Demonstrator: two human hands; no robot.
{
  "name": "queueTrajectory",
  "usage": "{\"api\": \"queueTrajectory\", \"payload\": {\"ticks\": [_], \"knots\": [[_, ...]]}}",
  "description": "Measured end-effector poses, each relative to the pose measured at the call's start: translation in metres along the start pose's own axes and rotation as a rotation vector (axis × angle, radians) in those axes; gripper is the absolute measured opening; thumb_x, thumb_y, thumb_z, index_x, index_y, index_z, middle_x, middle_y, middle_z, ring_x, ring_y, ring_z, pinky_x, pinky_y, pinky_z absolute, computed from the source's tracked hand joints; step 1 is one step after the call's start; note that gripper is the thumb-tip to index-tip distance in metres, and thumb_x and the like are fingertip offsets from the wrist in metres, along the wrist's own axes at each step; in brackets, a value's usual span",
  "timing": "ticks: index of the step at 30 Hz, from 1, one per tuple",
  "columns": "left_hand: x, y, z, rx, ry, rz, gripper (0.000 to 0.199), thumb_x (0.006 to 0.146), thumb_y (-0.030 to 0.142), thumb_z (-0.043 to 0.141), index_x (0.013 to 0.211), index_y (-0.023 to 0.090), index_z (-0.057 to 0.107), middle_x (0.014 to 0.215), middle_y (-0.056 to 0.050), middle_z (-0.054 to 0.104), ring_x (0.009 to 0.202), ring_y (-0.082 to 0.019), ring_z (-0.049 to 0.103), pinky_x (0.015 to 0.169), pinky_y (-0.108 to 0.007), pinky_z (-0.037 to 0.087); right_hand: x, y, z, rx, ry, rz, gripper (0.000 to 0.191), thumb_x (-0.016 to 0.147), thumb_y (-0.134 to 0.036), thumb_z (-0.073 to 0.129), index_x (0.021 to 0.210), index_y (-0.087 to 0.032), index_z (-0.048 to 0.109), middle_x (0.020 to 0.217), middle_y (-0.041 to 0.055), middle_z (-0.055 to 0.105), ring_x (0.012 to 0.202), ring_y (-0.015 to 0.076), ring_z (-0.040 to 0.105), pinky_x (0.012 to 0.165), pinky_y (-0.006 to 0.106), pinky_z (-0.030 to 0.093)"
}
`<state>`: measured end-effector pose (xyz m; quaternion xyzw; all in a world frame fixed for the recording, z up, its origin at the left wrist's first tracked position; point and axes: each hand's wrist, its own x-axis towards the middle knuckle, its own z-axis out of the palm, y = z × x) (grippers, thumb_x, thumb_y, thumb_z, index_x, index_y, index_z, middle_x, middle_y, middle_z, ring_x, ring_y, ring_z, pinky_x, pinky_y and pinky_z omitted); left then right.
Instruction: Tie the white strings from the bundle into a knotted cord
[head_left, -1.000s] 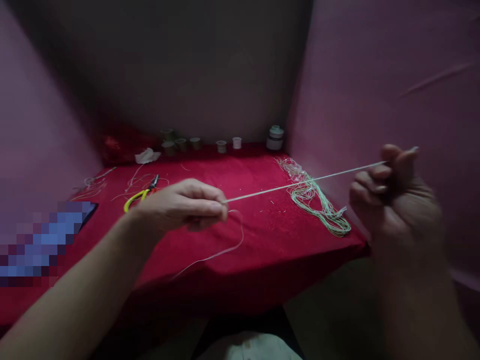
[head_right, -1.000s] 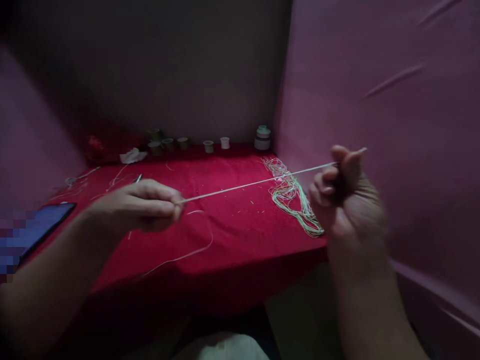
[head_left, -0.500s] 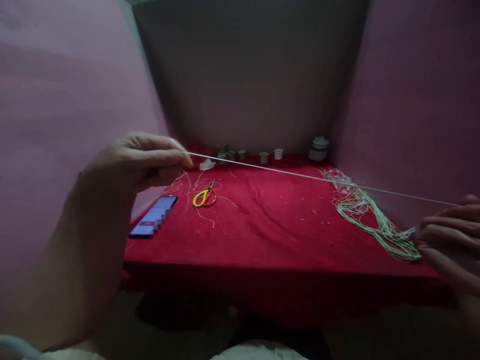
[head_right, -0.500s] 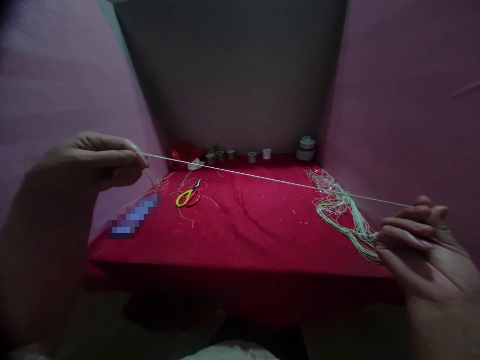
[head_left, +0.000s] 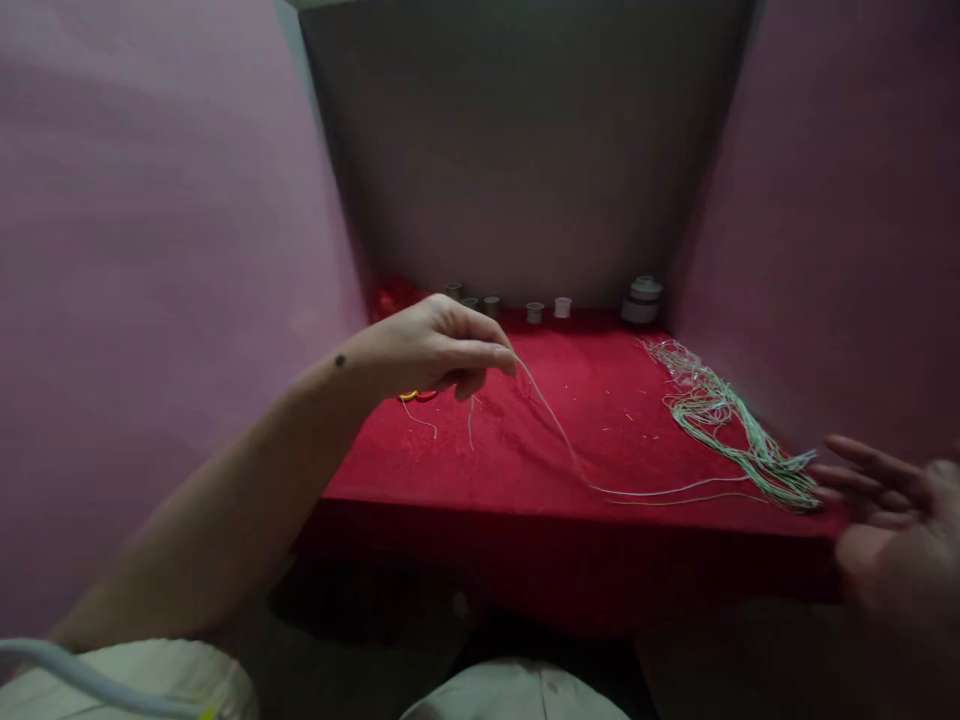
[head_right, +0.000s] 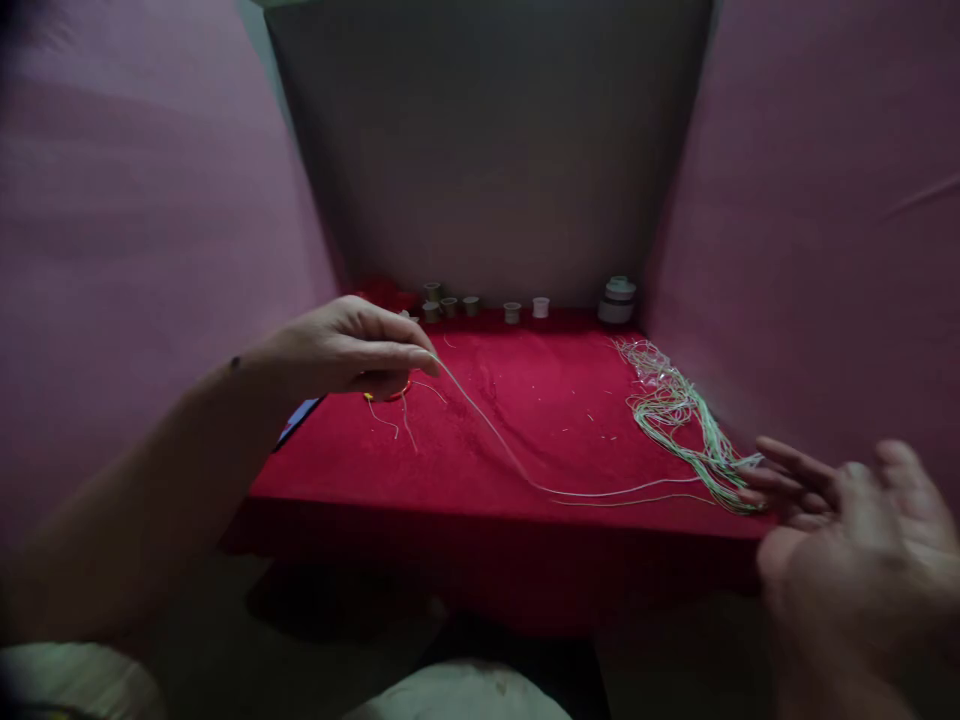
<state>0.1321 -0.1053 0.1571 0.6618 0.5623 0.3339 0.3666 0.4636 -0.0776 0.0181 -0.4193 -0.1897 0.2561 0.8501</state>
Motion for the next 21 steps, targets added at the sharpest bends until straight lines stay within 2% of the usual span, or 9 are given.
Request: {"api": "queueTrajectory", "payload": {"ticks": [2, 3, 5, 7, 9, 11, 14, 16, 21], "knots": [[0.003, 0.006, 0.012, 0.004, -0.036, -0.009, 0.005, 0.061, 0.019, 0.072, 0.064, 0.015, 0.071, 0.04, 0.001, 0.05, 0.031, -0.006, 0.04, 0.031, -0.017, 0.024, -0.031, -0.008, 0.015, -0.137, -0.287, -0.046, 0.041, 0.066, -0.018, 0.064, 0.105, -0.031, 0.064, 0.078, 0.0091, 0.067, 0.061, 0.0203, 0.064, 0.053, 0.04, 0.047], [0.004, 0.008, 0.017, 0.007, -0.058, -0.007, 0.004, 0.061, 0.017, 0.071, 0.063, 0.014, 0.071, 0.04, 0.001, 0.05, 0.032, -0.006, 0.04, 0.031, -0.017, 0.024, -0.046, -0.011, 0.024, -0.202, -0.492, -0.019, 0.04, 0.069, -0.021, 0.064, 0.108, -0.028, 0.063, 0.088, 0.0094, 0.067, 0.07, 0.0195, 0.064, 0.064, 0.041, 0.049], [0.005, 0.013, 0.025, 0.013, -0.106, 0.01, 0.003, 0.063, 0.016, 0.07, 0.064, 0.014, 0.071, 0.041, 0.001, 0.051, 0.032, -0.006, 0.041, 0.032, -0.017, 0.024, -0.071, -0.014, 0.044, -0.211, -0.868, 0.023, 0.035, 0.075, -0.026, 0.061, 0.109, -0.024, 0.063, 0.099, 0.0078, 0.064, 0.089, 0.0173, 0.062, 0.082, 0.037, 0.048], [0.005, 0.015, 0.03, 0.011, -0.134, 0.031, 0.004, 0.064, 0.017, 0.069, 0.065, 0.013, 0.071, 0.041, 0.001, 0.051, 0.032, -0.006, 0.041, 0.033, -0.017, 0.024, -0.087, -0.012, 0.062, -0.186, -1.225, 0.198, 0.043, 0.073, -0.025, 0.063, 0.116, -0.025, 0.058, 0.098, 0.0045, 0.063, 0.089, 0.0138, 0.06, 0.081, 0.031, 0.048], [0.005, 0.015, 0.032, 0.009, -0.137, 0.045, 0.007, 0.066, 0.019, 0.068, 0.067, 0.013, 0.071, 0.04, 0.0, 0.05, 0.031, -0.005, 0.039, 0.032, -0.017, 0.023, -0.093, -0.008, 0.076, -0.157, -1.445, 0.383, 0.043, 0.073, -0.026, 0.064, 0.115, -0.022, 0.057, 0.084, 0.0027, 0.063, 0.074, 0.0107, 0.059, 0.071, 0.027, 0.049], [0.005, 0.012, 0.031, 0.015, -0.127, 0.049, 0.012, 0.069, 0.023, 0.067, 0.068, 0.012, 0.071, 0.039, 0.0, 0.048, 0.03, -0.004, 0.036, 0.031, -0.016, 0.021, -0.091, -0.005, 0.085, -0.172, -1.545, 0.482, 0.033, 0.075, -0.031, 0.062, 0.105, -0.017, 0.061, 0.067, -0.0002, 0.057, 0.056, 0.0072, 0.052, 0.055, 0.021, 0.046], [0.004, 0.004, 0.025, 0.005, -0.105, 0.041, 0.015, 0.073, 0.025, 0.064, 0.071, 0.011, 0.07, 0.038, 0.002, 0.046, 0.03, -0.003, 0.032, 0.031, -0.015, 0.021, -0.079, -0.008, 0.092, -0.238, -1.566, 0.521, 0.025, 0.076, -0.034, 0.061, 0.089, -0.012, 0.064, 0.053, -0.0038, 0.044, 0.042, 0.003, 0.037, 0.038, 0.016, 0.029], [0.004, -0.003, 0.02, -0.026, -0.109, 0.035, 0.014, 0.075, 0.024, 0.062, 0.074, 0.012, 0.069, 0.038, 0.003, 0.043, 0.03, -0.003, 0.032, 0.031, -0.015, 0.022, -0.069, -0.015, 0.094, -0.257, -1.576, 0.554, 0.022, 0.076, -0.032, 0.062, 0.084, -0.011, 0.063, 0.051, -0.0043, 0.039, 0.041, 0.0021, 0.032, 0.037, 0.016, 0.022], [0.003, -0.023, 0.009, -0.114, -0.128, 0.039, 0.016, 0.079, 0.026, 0.057, 0.08, 0.013, 0.067, 0.037, 0.004, 0.039, 0.03, -0.003, 0.03, 0.031, -0.015, 0.02, -0.053, -0.034, 0.098, -0.155, -1.558, 0.605, 0.014, 0.081, -0.028, 0.057, 0.079, -0.015, 0.062, 0.048, -0.0056, 0.027, 0.041, 0.0025, 0.023, 0.038, 0.018, 0.016]]}}
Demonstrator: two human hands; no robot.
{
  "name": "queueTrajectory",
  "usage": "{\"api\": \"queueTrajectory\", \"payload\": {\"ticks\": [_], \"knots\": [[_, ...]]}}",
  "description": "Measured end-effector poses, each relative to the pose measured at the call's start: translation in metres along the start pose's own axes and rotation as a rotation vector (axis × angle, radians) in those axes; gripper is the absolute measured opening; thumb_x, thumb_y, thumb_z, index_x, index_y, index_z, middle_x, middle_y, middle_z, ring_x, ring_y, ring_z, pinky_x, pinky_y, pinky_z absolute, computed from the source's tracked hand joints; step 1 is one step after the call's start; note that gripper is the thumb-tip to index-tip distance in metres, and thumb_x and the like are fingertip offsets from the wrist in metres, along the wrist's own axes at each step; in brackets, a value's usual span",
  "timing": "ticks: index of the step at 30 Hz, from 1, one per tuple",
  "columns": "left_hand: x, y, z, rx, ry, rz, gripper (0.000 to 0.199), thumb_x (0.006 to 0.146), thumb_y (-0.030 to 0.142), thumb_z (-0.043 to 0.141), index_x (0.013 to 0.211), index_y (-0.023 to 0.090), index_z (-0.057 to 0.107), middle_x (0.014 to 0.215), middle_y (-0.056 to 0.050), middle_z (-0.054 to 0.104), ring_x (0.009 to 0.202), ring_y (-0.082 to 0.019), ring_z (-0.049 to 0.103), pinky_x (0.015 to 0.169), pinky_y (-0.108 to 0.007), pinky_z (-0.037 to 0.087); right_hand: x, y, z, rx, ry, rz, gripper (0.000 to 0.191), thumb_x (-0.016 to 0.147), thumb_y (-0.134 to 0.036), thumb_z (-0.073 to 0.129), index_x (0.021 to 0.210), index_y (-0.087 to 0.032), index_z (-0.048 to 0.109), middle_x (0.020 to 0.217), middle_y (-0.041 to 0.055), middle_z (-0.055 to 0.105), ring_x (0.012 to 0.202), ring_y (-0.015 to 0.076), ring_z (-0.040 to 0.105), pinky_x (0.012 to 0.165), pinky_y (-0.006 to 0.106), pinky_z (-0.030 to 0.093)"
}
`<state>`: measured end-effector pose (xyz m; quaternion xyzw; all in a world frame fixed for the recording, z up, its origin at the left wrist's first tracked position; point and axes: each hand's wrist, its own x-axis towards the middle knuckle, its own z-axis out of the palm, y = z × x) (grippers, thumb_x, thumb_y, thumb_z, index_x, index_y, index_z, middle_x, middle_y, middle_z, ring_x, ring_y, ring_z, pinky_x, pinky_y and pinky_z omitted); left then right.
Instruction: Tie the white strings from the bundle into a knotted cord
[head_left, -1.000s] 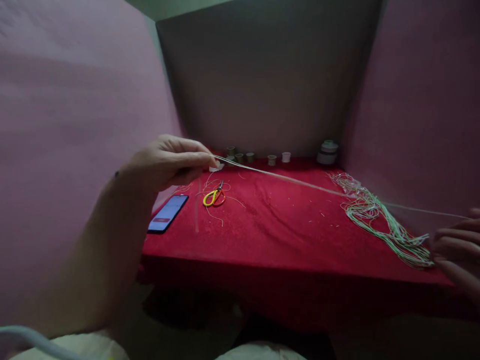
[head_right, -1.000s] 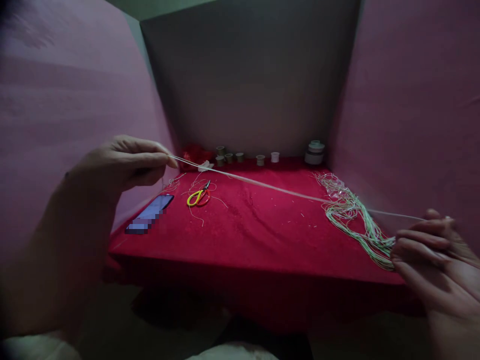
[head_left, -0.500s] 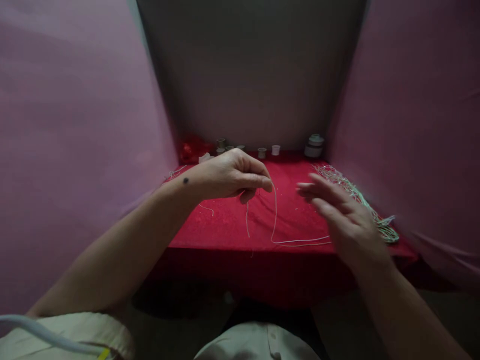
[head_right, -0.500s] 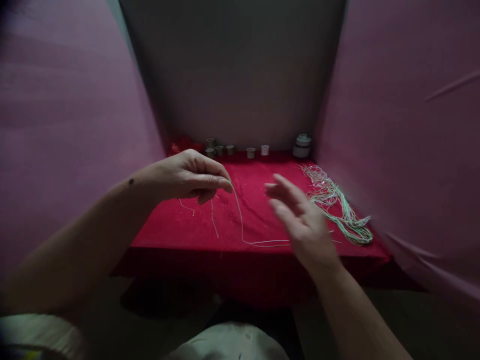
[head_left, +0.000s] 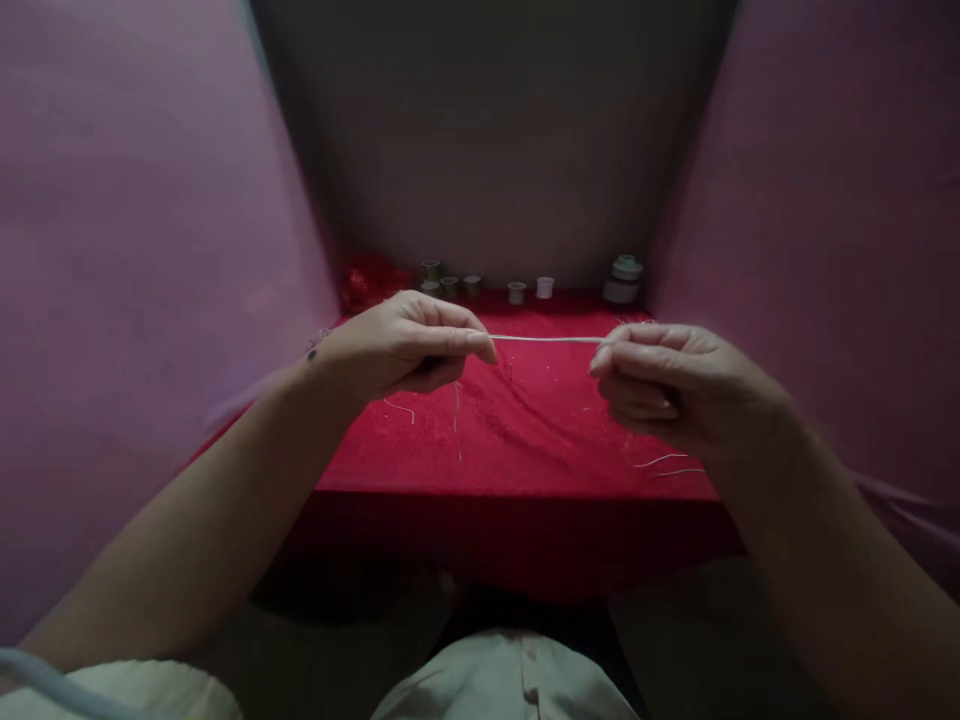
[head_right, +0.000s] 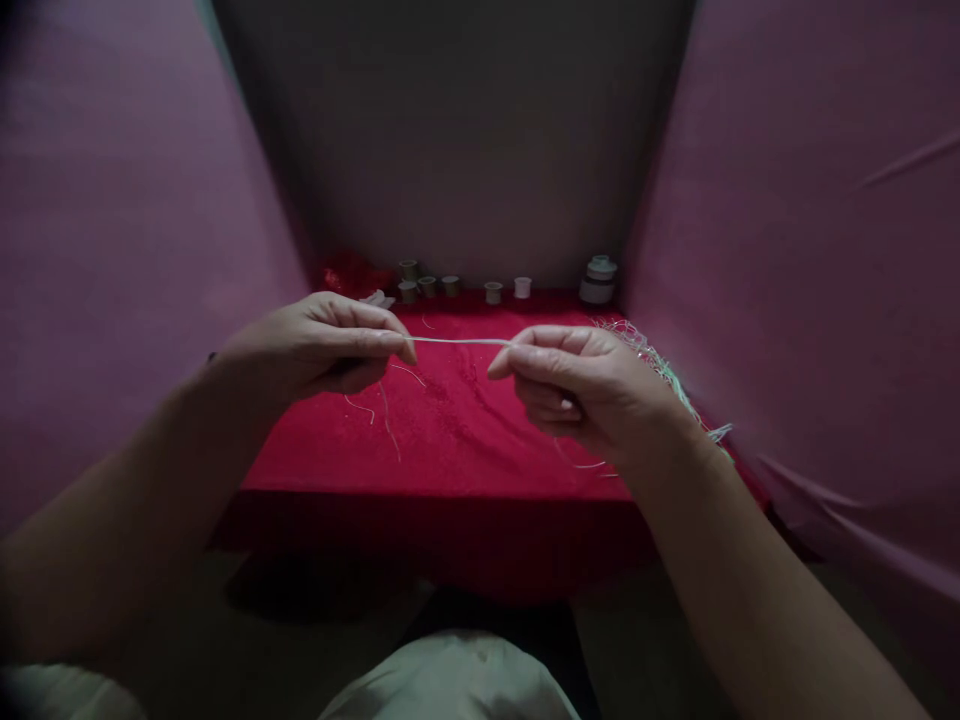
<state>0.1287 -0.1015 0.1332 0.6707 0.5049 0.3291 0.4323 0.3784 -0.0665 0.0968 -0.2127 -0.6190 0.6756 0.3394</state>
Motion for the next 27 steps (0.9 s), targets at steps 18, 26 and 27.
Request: {"api": "queueTrajectory", "payload": {"ticks": [18, 26, 27], "knots": [[0.005, -0.069, 0.006, -0.051, -0.183, -0.174, 0.021, 0.076, 0.026, 0.061, 0.091, 0.013, 0.067, 0.069, -0.005, 0.066, 0.038, -0.003, 0.043, 0.035, -0.016, 0.028, 0.004, -0.028, -0.015, 0.134, 0.098, -0.082, 0.032, 0.089, -0.017, 0.031, 0.085, -0.013, 0.062, 0.05, -0.0053, 0.009, 0.04, 0.0049, 0.011, 0.034, 0.019, 0.01], [0.01, -0.107, 0.014, -0.087, -0.174, -0.293, 0.024, 0.074, 0.031, 0.062, 0.087, 0.012, 0.067, 0.066, -0.005, 0.065, 0.036, -0.004, 0.044, 0.034, -0.016, 0.027, 0.02, -0.028, -0.022, 0.088, 0.075, -0.02, 0.031, 0.09, -0.015, 0.029, 0.087, -0.013, 0.06, 0.05, -0.0055, 0.009, 0.04, 0.0049, 0.01, 0.035, 0.018, 0.01], [0.011, -0.108, 0.014, -0.09, -0.168, -0.301, 0.024, 0.074, 0.031, 0.062, 0.087, 0.012, 0.067, 0.066, -0.005, 0.066, 0.036, -0.004, 0.044, 0.034, -0.016, 0.027, 0.023, -0.029, -0.023, 0.087, 0.076, -0.012, 0.031, 0.091, -0.015, 0.028, 0.087, -0.013, 0.059, 0.05, -0.0056, 0.009, 0.04, 0.0048, 0.01, 0.035, 0.018, 0.01]]}}
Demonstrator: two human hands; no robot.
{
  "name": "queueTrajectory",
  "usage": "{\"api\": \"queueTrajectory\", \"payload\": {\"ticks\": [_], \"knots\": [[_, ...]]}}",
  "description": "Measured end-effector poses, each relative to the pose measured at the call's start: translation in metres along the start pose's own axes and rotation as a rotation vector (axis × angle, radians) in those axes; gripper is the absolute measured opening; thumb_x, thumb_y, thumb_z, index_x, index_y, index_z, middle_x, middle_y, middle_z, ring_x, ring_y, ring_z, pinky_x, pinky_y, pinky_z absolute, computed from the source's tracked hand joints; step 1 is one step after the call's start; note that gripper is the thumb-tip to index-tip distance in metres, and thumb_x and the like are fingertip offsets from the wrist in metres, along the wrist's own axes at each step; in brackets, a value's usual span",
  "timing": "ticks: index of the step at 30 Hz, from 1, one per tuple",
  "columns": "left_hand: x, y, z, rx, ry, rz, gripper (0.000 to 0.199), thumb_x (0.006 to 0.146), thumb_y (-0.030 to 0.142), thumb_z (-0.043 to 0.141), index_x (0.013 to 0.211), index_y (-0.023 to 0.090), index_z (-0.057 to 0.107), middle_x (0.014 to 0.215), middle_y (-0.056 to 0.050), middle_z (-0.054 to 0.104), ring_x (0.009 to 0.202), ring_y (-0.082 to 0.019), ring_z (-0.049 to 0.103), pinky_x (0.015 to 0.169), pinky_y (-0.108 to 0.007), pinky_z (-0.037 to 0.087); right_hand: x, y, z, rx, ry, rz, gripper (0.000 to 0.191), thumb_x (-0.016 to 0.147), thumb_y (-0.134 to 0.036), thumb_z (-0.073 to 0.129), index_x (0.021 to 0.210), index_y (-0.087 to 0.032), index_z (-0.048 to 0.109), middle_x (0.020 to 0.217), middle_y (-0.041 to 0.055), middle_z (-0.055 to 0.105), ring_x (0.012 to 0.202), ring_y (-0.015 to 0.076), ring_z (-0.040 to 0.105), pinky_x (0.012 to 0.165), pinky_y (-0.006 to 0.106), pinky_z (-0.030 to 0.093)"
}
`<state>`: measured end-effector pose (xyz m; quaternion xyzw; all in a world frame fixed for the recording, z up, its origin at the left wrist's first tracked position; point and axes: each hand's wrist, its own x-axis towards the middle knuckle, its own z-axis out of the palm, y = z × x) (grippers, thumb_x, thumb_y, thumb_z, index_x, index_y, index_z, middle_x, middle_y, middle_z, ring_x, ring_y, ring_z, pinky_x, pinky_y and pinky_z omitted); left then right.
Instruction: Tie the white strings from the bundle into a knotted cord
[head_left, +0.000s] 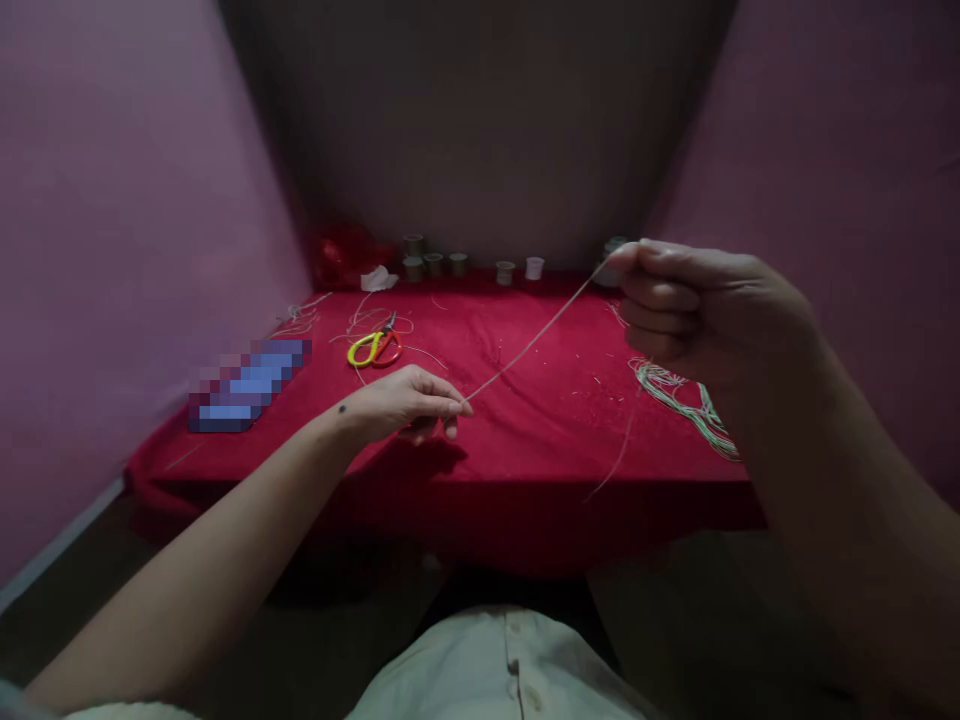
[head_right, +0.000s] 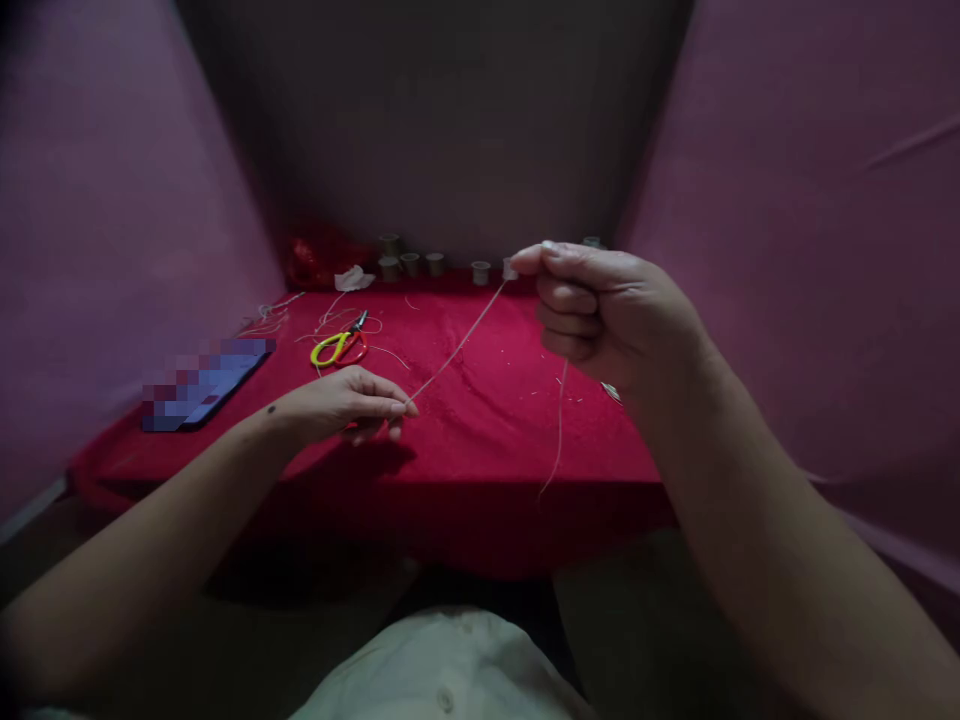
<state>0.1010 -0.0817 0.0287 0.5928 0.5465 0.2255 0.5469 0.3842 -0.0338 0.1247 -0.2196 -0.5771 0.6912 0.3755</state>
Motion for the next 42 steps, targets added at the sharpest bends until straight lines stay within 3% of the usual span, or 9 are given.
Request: {"api": "queueTrajectory", "payload": {"ticks": [8, 18, 27, 29, 32, 34, 37, 42], "knots": [[0.006, -0.008, -0.003, -0.024, 0.01, -0.06, 0.022, 0.074, 0.03, 0.062, 0.087, 0.013, 0.065, 0.066, -0.005, 0.066, 0.037, -0.004, 0.044, 0.034, -0.016, 0.026, 0.017, 0.002, -0.007, -0.011, -0.001, 0.019, 0.035, 0.093, -0.015, 0.021, 0.085, -0.013, 0.055, 0.051, -0.0056, 0.008, 0.039, 0.0043, 0.01, 0.035, 0.016, 0.011], [0.01, -0.015, 0.004, -0.041, 0.015, -0.053, 0.021, 0.076, 0.028, 0.057, 0.088, 0.013, 0.064, 0.069, -0.007, 0.066, 0.038, -0.004, 0.044, 0.034, -0.016, 0.024, 0.019, 0.004, -0.014, 0.021, 0.042, 0.066, 0.028, 0.092, -0.016, 0.028, 0.087, -0.014, 0.056, 0.051, -0.0064, 0.012, 0.041, 0.0039, 0.011, 0.036, 0.017, 0.012], [0.022, -0.013, 0.01, 0.154, 0.031, -0.004, 0.019, 0.077, 0.028, 0.052, 0.085, 0.013, 0.061, 0.067, -0.003, 0.061, 0.04, -0.005, 0.042, 0.038, -0.017, 0.026, 0.018, 0.003, -0.015, 0.005, 0.018, 0.073, 0.031, 0.092, -0.016, 0.026, 0.086, -0.014, 0.056, 0.051, -0.0061, 0.009, 0.041, 0.0046, 0.009, 0.037, 0.018, 0.009], [0.026, -0.015, 0.011, 0.261, 0.118, 0.04, 0.02, 0.078, 0.028, 0.051, 0.088, 0.014, 0.061, 0.067, -0.003, 0.061, 0.043, -0.006, 0.045, 0.042, -0.02, 0.033, 0.017, 0.002, -0.015, 0.0, 0.015, 0.067, 0.032, 0.092, -0.016, 0.025, 0.086, -0.014, 0.056, 0.051, -0.006, 0.009, 0.041, 0.0046, 0.01, 0.037, 0.018, 0.009], [0.028, -0.015, 0.016, 0.542, 0.447, 0.23, 0.02, 0.077, 0.025, 0.053, 0.091, 0.014, 0.063, 0.081, -0.006, 0.06, 0.061, -0.011, 0.052, 0.061, -0.025, 0.042, 0.016, 0.0, -0.014, 0.0, 0.007, 0.059, 0.032, 0.092, -0.016, 0.025, 0.086, -0.014, 0.056, 0.051, -0.0061, 0.01, 0.04, 0.0043, 0.011, 0.038, 0.018, 0.01], [0.028, -0.012, 0.022, 0.652, 0.578, 0.368, 0.018, 0.078, 0.021, 0.053, 0.09, 0.014, 0.064, 0.088, -0.007, 0.059, 0.072, -0.013, 0.053, 0.07, -0.027, 0.042, 0.016, 0.0, -0.013, 0.003, 0.007, 0.06, 0.033, 0.092, -0.016, 0.024, 0.086, -0.014, 0.056, 0.05, -0.0062, 0.011, 0.04, 0.0042, 0.012, 0.038, 0.018, 0.01], [0.028, -0.007, 0.037, 0.619, 0.48, 0.46, 0.015, 0.08, 0.018, 0.051, 0.086, 0.016, 0.065, 0.083, -0.005, 0.059, 0.074, -0.013, 0.054, 0.07, -0.025, 0.042, 0.015, 0.0, -0.011, 0.01, 0.017, 0.06, 0.034, 0.093, -0.016, 0.022, 0.086, -0.014, 0.055, 0.049, -0.0064, 0.012, 0.038, 0.004, 0.013, 0.037, 0.018, 0.01], [0.045, -0.003, 0.068, 0.706, 0.333, 0.414, 0.024, 0.079, 0.035, 0.056, 0.092, 0.016, 0.064, 0.085, -0.005, 0.057, 0.075, -0.015, 0.054, 0.069, -0.028, 0.044, 0.014, -0.003, -0.007, 0.01, -0.001, 0.058, 0.035, 0.094, -0.017, 0.021, 0.087, -0.014, 0.054, 0.049, -0.0068, 0.012, 0.038, 0.0038, 0.012, 0.037, 0.018, 0.01]]}}
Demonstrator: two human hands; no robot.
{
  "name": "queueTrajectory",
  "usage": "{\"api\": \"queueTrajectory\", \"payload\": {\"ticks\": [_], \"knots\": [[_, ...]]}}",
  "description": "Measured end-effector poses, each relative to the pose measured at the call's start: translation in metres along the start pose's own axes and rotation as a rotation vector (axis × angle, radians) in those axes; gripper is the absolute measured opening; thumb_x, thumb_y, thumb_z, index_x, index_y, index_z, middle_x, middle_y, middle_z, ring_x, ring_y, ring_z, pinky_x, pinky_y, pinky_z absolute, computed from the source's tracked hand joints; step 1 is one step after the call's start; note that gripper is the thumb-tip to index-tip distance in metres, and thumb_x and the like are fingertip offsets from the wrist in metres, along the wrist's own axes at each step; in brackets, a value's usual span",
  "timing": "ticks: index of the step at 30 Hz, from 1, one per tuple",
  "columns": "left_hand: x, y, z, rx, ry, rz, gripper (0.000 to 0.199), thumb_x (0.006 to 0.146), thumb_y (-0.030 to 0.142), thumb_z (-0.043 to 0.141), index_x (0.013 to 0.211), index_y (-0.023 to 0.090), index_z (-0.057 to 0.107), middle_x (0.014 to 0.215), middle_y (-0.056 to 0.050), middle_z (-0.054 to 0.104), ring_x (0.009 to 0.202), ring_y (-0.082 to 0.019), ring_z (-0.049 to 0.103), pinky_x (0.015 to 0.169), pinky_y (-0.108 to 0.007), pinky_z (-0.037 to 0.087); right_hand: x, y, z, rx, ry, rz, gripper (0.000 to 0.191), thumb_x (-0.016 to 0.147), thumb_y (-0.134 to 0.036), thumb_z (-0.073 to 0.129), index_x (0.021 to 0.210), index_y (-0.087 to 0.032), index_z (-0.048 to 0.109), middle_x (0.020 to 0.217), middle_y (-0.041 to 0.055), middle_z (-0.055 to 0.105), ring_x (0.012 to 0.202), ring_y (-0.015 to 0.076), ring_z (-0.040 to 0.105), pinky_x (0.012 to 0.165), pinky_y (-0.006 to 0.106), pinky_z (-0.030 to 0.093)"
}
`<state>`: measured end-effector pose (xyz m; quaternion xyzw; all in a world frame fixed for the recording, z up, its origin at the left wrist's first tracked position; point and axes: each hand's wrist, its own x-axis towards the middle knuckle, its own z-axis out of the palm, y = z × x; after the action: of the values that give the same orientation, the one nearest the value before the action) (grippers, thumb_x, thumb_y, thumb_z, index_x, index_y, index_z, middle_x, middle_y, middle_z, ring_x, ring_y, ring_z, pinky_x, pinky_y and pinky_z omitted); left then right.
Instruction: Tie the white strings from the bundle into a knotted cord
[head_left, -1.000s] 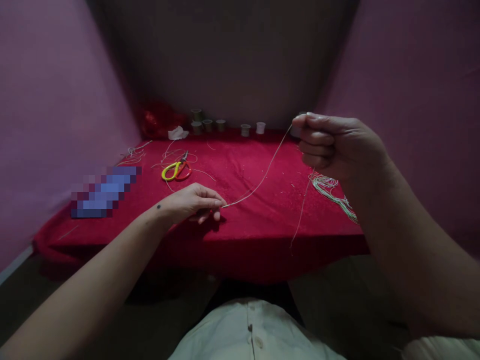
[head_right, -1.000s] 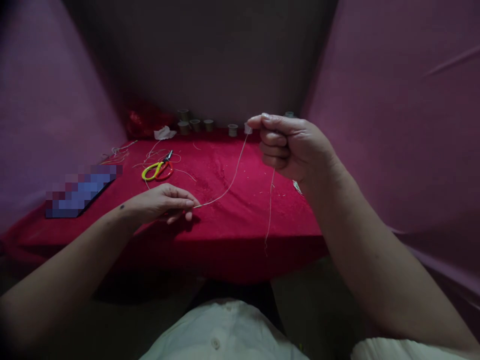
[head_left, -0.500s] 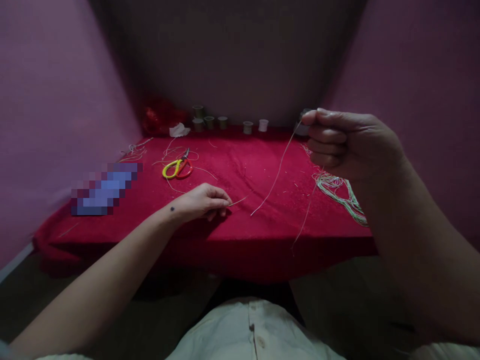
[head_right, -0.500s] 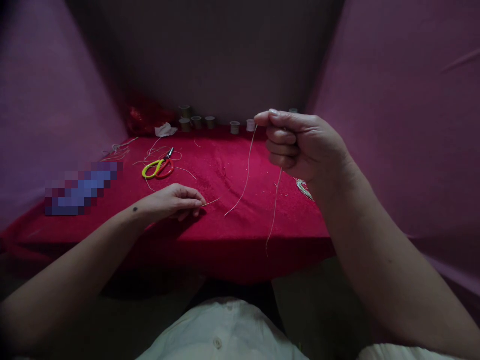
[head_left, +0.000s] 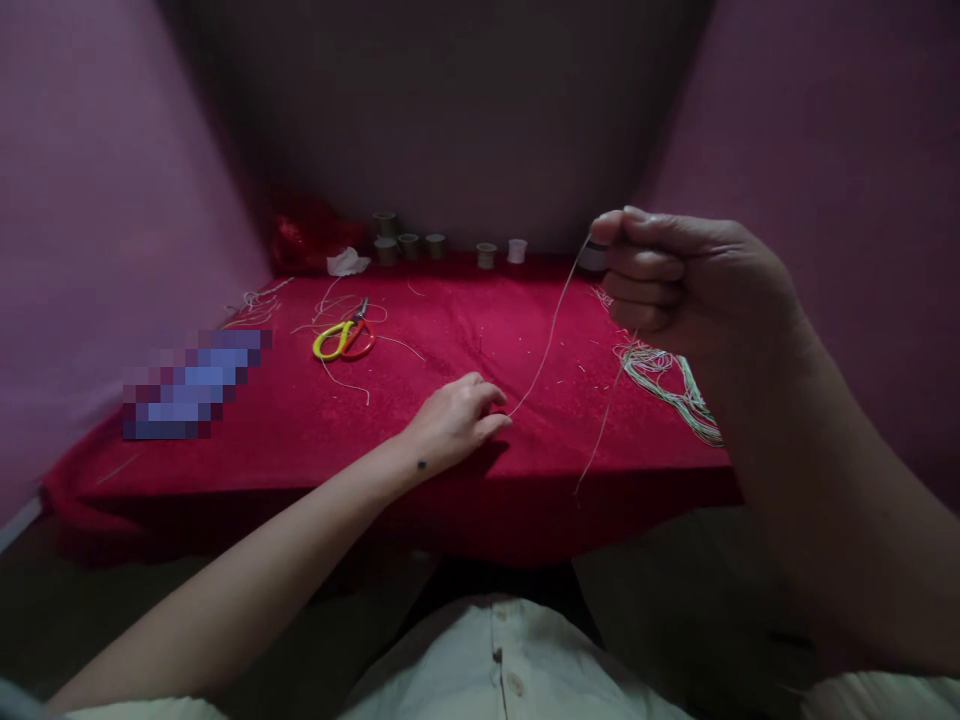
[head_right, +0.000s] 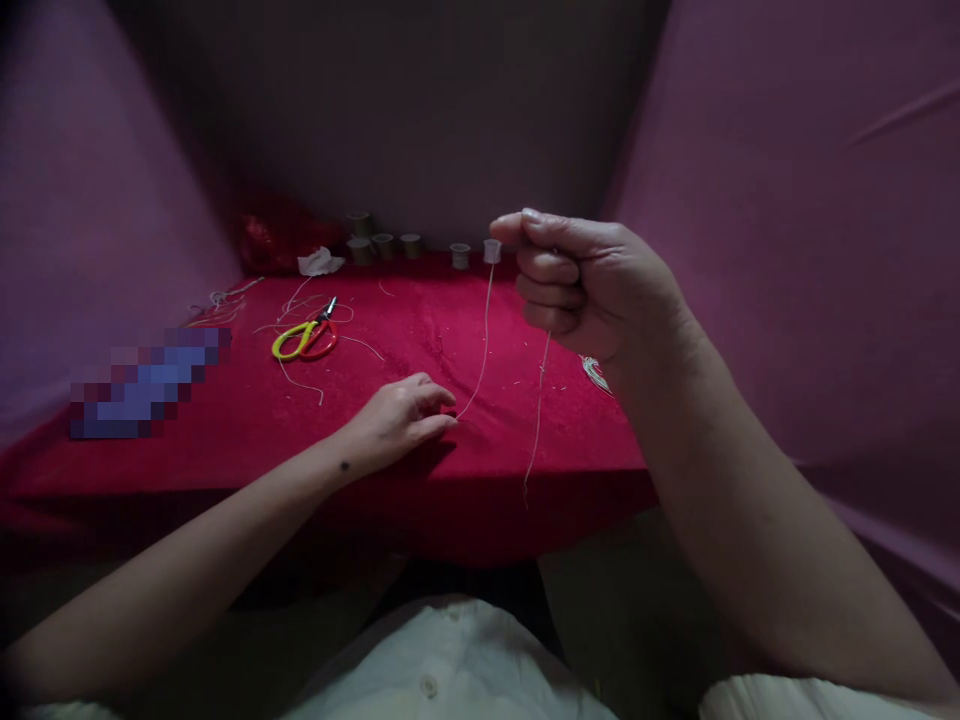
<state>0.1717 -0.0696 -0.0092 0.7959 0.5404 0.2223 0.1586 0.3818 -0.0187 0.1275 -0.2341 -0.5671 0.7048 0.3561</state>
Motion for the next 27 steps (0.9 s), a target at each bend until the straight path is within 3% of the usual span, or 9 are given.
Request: {"api": "queueTrajectory", "payload": {"ticks": [2, 6, 16, 27], "knots": [[0.006, 0.003, 0.011, 0.061, -0.007, -0.022, 0.026, 0.079, 0.038, 0.056, 0.091, 0.017, 0.063, 0.086, -0.006, 0.056, 0.076, -0.017, 0.054, 0.069, -0.029, 0.044, -0.001, -0.001, 0.001, 0.001, -0.017, 0.001, 0.036, 0.094, -0.016, 0.019, 0.087, -0.014, 0.054, 0.049, -0.0066, 0.011, 0.038, 0.004, 0.012, 0.037, 0.019, 0.01], [0.012, 0.005, 0.021, 0.165, 0.029, -0.023, 0.016, 0.083, 0.027, 0.049, 0.079, 0.016, 0.06, 0.083, -0.005, 0.054, 0.072, -0.016, 0.053, 0.065, -0.028, 0.042, -0.004, -0.004, 0.002, -0.002, -0.013, -0.019, 0.035, 0.094, -0.017, 0.021, 0.085, -0.015, 0.055, 0.049, -0.0063, 0.012, 0.038, 0.0041, 0.012, 0.036, 0.018, 0.01], [0.005, -0.007, 0.014, 0.121, 0.043, -0.028, 0.014, 0.082, 0.026, 0.053, 0.075, 0.015, 0.06, 0.077, -0.003, 0.054, 0.068, -0.013, 0.051, 0.066, -0.026, 0.042, -0.009, -0.007, -0.005, 0.031, -0.021, -0.043, 0.033, 0.094, -0.017, 0.022, 0.086, -0.014, 0.054, 0.048, -0.0065, 0.013, 0.039, 0.0043, 0.012, 0.037, 0.017, 0.01], [0.004, -0.006, 0.012, 0.186, 0.01, -0.033, 0.014, 0.082, 0.026, 0.051, 0.074, 0.016, 0.058, 0.075, -0.003, 0.052, 0.064, -0.012, 0.048, 0.061, -0.025, 0.038, -0.012, -0.007, -0.005, 0.013, 0.002, -0.063, 0.032, 0.093, -0.017, 0.023, 0.086, -0.014, 0.054, 0.048, -0.0068, 0.015, 0.037, 0.003, 0.015, 0.034, 0.016, 0.013]]}}
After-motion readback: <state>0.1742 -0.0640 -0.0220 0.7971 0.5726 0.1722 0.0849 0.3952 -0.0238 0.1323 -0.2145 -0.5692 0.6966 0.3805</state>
